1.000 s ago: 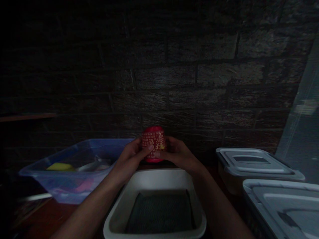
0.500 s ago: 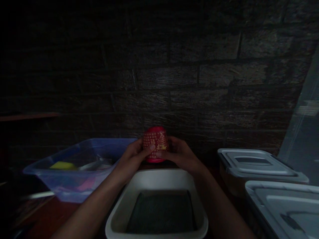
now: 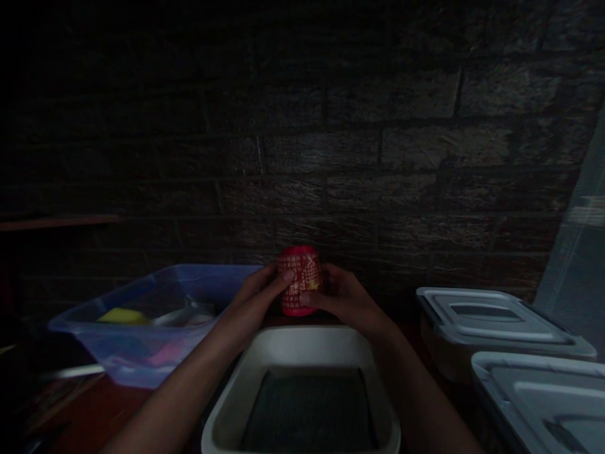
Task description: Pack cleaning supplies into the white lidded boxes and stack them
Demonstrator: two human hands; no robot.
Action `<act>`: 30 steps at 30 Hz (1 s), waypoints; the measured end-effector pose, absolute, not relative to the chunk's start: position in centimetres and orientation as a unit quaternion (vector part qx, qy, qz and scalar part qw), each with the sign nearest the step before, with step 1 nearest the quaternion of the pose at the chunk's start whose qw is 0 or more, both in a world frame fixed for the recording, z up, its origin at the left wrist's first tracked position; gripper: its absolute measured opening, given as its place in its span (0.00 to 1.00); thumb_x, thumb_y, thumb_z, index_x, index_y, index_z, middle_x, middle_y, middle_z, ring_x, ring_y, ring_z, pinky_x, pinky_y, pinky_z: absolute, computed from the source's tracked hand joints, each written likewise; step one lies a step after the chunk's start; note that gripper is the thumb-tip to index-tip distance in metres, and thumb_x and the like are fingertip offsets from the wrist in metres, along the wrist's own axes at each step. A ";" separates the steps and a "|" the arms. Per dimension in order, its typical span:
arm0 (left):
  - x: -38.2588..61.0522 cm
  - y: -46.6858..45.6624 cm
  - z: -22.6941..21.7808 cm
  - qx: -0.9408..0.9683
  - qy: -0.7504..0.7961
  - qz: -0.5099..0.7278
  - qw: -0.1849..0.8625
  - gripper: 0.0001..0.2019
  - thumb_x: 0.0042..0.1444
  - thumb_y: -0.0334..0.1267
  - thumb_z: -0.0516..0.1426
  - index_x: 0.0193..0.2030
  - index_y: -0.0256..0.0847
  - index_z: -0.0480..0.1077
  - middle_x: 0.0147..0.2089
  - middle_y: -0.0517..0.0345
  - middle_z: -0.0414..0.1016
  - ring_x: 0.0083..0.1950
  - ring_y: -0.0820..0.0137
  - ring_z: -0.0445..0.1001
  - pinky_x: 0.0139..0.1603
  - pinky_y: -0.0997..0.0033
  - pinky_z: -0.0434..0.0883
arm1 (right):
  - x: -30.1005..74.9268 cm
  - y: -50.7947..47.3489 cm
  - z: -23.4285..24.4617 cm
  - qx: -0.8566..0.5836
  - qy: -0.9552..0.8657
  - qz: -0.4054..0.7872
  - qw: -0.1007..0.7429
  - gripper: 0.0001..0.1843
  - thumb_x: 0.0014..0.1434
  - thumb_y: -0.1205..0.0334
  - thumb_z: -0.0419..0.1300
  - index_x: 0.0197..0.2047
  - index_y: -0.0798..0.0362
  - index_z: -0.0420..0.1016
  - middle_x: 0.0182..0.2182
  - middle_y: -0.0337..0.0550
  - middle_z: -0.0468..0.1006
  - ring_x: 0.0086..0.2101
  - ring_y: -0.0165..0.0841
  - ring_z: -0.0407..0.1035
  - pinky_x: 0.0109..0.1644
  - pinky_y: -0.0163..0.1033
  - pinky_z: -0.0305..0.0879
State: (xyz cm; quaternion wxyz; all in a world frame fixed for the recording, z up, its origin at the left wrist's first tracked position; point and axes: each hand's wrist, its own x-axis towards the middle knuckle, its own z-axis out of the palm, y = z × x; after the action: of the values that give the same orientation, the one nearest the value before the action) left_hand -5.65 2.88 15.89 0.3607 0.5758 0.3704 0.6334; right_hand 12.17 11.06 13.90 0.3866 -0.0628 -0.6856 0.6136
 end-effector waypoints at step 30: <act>-5.6 3.1 15.2 0.527 0.353 0.659 0.404 0.22 0.59 0.42 0.67 0.58 0.37 0.76 0.55 0.45 0.82 0.52 0.58 0.82 0.56 0.60 0.75 | 12.4 11.3 13.8 -0.068 -0.700 0.603 0.376 0.26 0.59 0.59 0.72 0.60 0.48 0.77 0.57 0.47 0.80 0.55 0.44 0.75 0.66 0.56 0.66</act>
State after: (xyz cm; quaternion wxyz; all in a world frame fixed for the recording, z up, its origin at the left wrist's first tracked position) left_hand -5.63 3.08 15.22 0.4042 0.5272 0.3535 0.6586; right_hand 12.45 11.33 13.79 0.3758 -0.0676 -0.7001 0.6033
